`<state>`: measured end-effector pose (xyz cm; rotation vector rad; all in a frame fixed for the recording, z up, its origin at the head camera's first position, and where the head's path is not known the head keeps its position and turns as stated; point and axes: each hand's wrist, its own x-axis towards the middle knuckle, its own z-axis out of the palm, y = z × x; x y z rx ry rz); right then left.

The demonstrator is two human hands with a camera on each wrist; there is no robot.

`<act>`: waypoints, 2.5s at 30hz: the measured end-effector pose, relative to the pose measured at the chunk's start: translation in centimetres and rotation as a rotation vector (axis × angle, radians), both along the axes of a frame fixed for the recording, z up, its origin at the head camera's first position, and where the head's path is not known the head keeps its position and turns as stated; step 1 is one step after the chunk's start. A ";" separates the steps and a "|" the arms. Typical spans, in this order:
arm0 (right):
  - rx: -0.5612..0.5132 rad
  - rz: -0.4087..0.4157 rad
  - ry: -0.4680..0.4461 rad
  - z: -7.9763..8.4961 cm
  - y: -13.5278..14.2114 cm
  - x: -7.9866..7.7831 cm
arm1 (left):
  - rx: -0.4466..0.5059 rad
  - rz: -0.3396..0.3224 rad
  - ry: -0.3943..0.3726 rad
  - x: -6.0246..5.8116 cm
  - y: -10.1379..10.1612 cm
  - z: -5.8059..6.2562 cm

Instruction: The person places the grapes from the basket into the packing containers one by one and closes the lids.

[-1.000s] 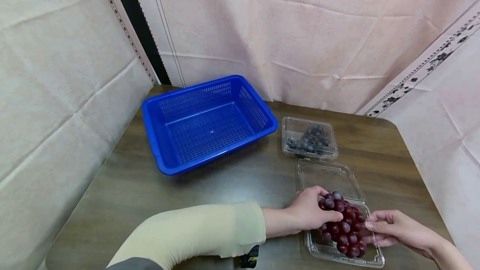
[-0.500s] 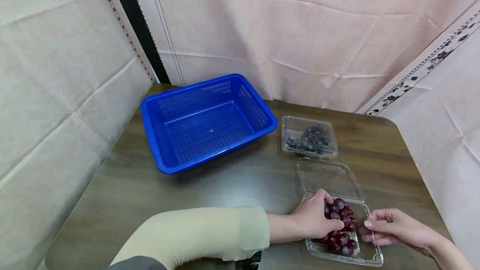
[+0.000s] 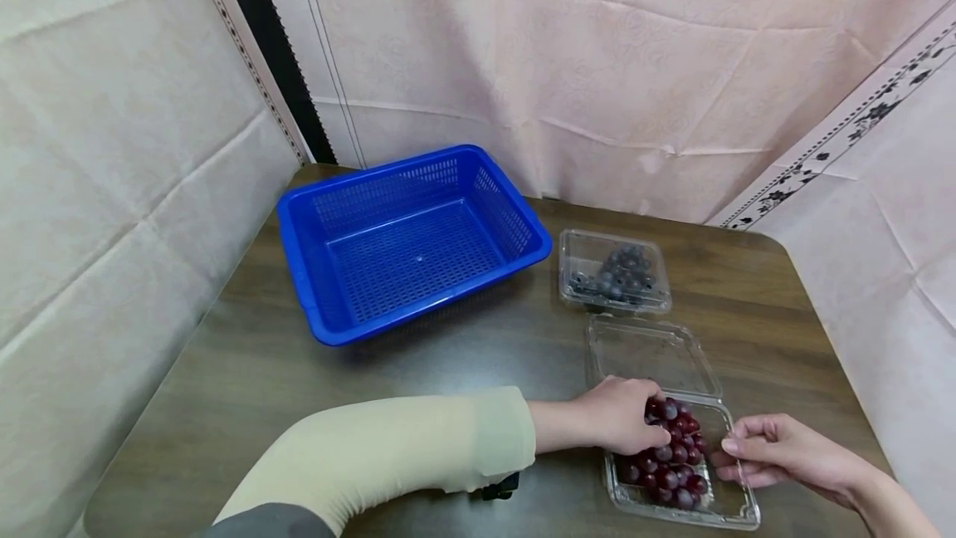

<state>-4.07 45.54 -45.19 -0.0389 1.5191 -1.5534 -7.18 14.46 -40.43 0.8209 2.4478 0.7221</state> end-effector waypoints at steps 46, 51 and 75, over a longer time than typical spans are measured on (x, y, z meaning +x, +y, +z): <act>0.068 0.081 0.107 1.6 0.1 -1.5 | 0.332 0.418 -0.343 -3.8 -5.8 -1.8; 0.137 0.082 0.181 2.3 0.3 -2.1 | 0.400 0.490 -0.474 -3.4 -5.5 -3.0; 0.197 0.033 0.247 1.1 -0.8 -2.5 | 0.681 0.630 -0.790 -4.2 -3.0 -4.4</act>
